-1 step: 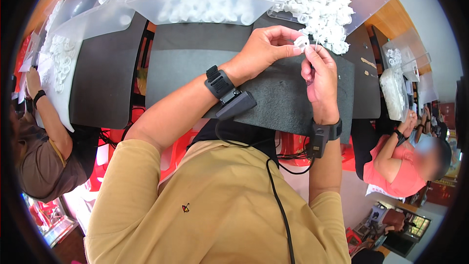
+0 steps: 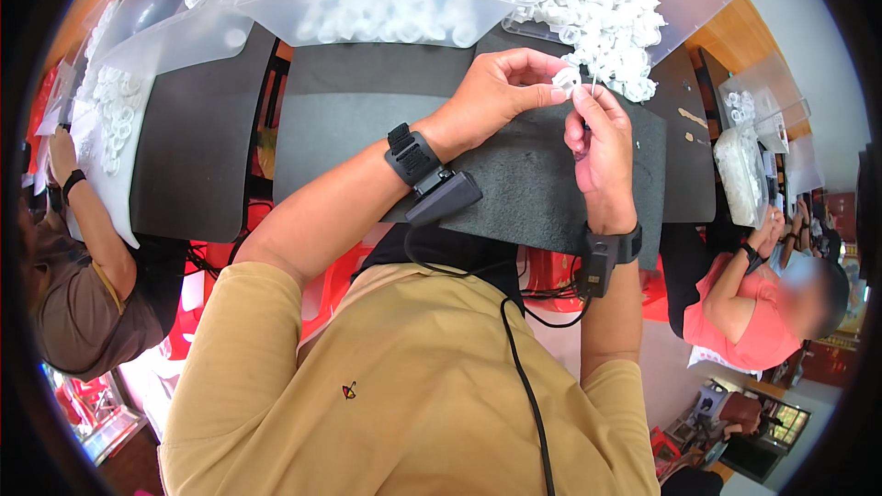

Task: Assembling small white plastic components at a manufacturing table.

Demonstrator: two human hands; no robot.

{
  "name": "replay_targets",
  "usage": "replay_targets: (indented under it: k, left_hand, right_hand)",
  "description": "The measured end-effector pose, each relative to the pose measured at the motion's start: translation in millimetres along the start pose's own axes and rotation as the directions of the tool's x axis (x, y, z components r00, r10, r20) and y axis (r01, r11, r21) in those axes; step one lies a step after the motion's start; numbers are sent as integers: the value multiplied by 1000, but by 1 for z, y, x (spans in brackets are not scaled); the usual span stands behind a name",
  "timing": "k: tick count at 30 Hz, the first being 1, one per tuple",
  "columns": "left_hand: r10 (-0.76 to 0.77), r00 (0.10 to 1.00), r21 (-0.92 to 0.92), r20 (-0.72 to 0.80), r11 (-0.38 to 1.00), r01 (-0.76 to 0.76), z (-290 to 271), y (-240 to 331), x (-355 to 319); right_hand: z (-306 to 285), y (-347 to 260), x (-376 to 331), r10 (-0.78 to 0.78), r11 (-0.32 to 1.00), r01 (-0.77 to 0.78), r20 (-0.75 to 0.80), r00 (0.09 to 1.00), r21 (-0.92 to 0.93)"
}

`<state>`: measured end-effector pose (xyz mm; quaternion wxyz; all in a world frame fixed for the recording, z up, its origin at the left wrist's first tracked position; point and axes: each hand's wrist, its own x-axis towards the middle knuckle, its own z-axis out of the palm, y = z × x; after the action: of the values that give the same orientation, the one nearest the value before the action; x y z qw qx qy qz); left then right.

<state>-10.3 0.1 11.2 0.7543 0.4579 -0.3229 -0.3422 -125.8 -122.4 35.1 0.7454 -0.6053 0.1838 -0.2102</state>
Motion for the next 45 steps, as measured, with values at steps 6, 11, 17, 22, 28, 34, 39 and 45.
replay_targets:
  k: [6,11,17,22,28,34,39,45]
  left_hand:
    - [-52,998,-185,19,981,54,-3,-5,1]
    - [-66,996,-155,53,985,74,-7,-4,3]
    - [-114,988,-128,107,984,127,0,2,2]
    - [-217,964,-75,154,970,230,-6,-2,1]
    - [-208,958,47,198,978,203,-7,-9,2]
    - [-215,955,135,201,972,191,-4,-2,0]
    - [-188,976,59,108,981,183,-9,-2,6]
    - [-55,998,90,-42,994,59,-12,3,6]
  right_hand:
    - [-1,-3,0,-12,995,15,40,999,-95]
    - [0,-12,-2,-60,969,70,50,997,-238]
    - [-10,-63,26,-22,922,84,165,986,-377]
    - [46,-112,80,-223,835,347,314,923,-426]
    - [-15,-69,123,-275,66,371,340,899,-926]
    - [-33,-23,104,-135,-203,223,253,958,-953]
    - [-48,-23,109,-164,28,289,281,946,-957]
    - [-54,-26,87,-239,581,246,126,963,-776]
